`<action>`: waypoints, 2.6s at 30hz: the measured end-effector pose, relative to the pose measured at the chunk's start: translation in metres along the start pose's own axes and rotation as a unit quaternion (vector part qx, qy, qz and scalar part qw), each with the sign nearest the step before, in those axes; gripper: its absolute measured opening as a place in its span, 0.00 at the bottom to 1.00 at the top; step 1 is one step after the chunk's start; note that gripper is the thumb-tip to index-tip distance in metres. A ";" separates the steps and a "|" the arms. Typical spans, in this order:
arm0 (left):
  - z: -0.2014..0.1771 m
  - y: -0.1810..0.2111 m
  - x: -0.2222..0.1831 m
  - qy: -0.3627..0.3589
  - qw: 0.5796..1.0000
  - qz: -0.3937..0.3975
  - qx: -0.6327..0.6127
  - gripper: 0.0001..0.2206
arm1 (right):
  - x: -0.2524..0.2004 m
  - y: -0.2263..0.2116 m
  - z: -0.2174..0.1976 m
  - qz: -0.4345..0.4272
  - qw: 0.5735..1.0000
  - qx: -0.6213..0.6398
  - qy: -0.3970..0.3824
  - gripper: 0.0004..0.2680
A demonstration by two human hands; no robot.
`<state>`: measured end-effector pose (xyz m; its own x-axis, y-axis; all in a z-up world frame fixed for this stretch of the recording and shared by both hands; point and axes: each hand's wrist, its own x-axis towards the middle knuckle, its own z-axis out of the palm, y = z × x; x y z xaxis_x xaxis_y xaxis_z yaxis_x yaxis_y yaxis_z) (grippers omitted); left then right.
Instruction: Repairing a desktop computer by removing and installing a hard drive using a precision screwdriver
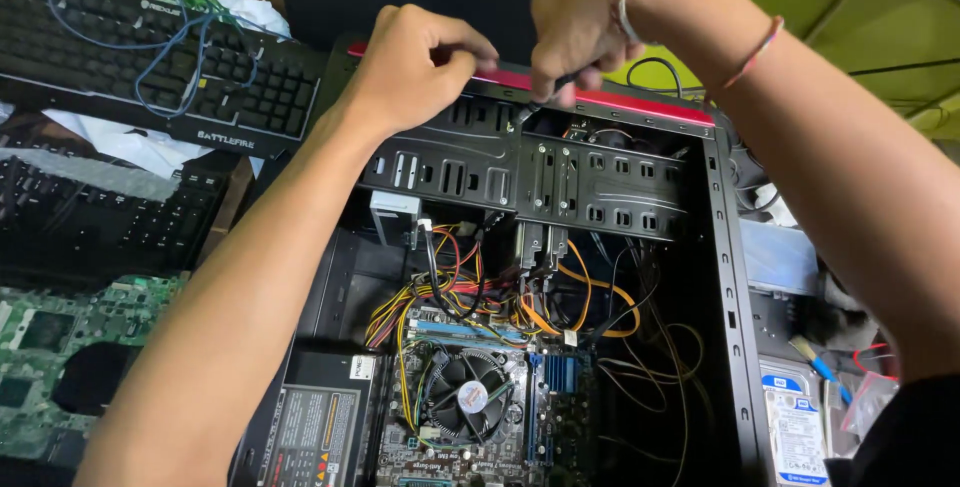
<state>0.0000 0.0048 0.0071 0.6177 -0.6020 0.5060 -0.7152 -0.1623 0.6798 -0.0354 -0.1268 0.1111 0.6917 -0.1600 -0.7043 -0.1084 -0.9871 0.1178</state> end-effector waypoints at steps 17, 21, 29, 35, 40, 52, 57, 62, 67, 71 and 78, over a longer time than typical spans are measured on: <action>0.002 0.005 0.007 -0.034 0.963 -0.249 0.095 0.18 | -0.002 -0.020 0.001 0.011 0.996 -0.092 0.007 0.13; 0.009 0.003 0.009 0.006 0.965 -0.246 0.085 0.20 | -0.007 -0.026 0.002 0.015 0.977 -0.209 0.044 0.14; 0.009 0.005 0.009 -0.003 0.961 -0.265 0.078 0.22 | 0.027 -0.029 0.013 0.000 0.933 -0.337 0.128 0.07; 0.006 -0.003 0.008 -0.017 0.966 -0.233 0.113 0.19 | 0.105 -0.012 0.016 0.042 0.943 -0.331 0.012 0.09; 0.009 -0.015 0.007 0.014 0.975 -0.170 0.139 0.12 | 0.002 -0.026 0.005 0.005 0.962 -0.256 0.096 0.11; 0.053 0.032 -0.010 -0.066 0.956 0.238 0.161 0.07 | -0.050 0.082 0.105 -0.125 0.955 0.055 0.264 0.14; 0.082 0.092 -0.018 -0.124 0.962 0.241 -0.020 0.06 | -0.105 0.119 0.186 -0.130 0.877 0.332 0.322 0.10; 0.137 0.149 -0.015 -0.174 0.948 0.209 -0.167 0.04 | -0.116 0.151 0.288 -0.196 0.726 0.554 0.358 0.09; 0.202 0.183 -0.017 -0.216 0.921 0.158 -0.283 0.06 | -0.123 0.162 0.355 -0.243 0.595 0.663 0.384 0.12; 0.230 0.195 -0.017 -0.235 0.909 0.074 -0.338 0.05 | -0.119 0.170 0.379 -0.263 0.535 0.693 0.406 0.12; 0.245 0.192 -0.006 -0.334 0.902 0.049 -0.269 0.06 | -0.096 0.178 0.391 -0.263 0.501 0.726 0.392 0.12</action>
<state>-0.2212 -0.2139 0.0045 0.0975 -0.9586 0.2675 -0.3819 0.2122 0.8995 -0.4005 -0.2895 -0.0740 0.9032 -0.3862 0.1870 0.2245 0.0538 -0.9730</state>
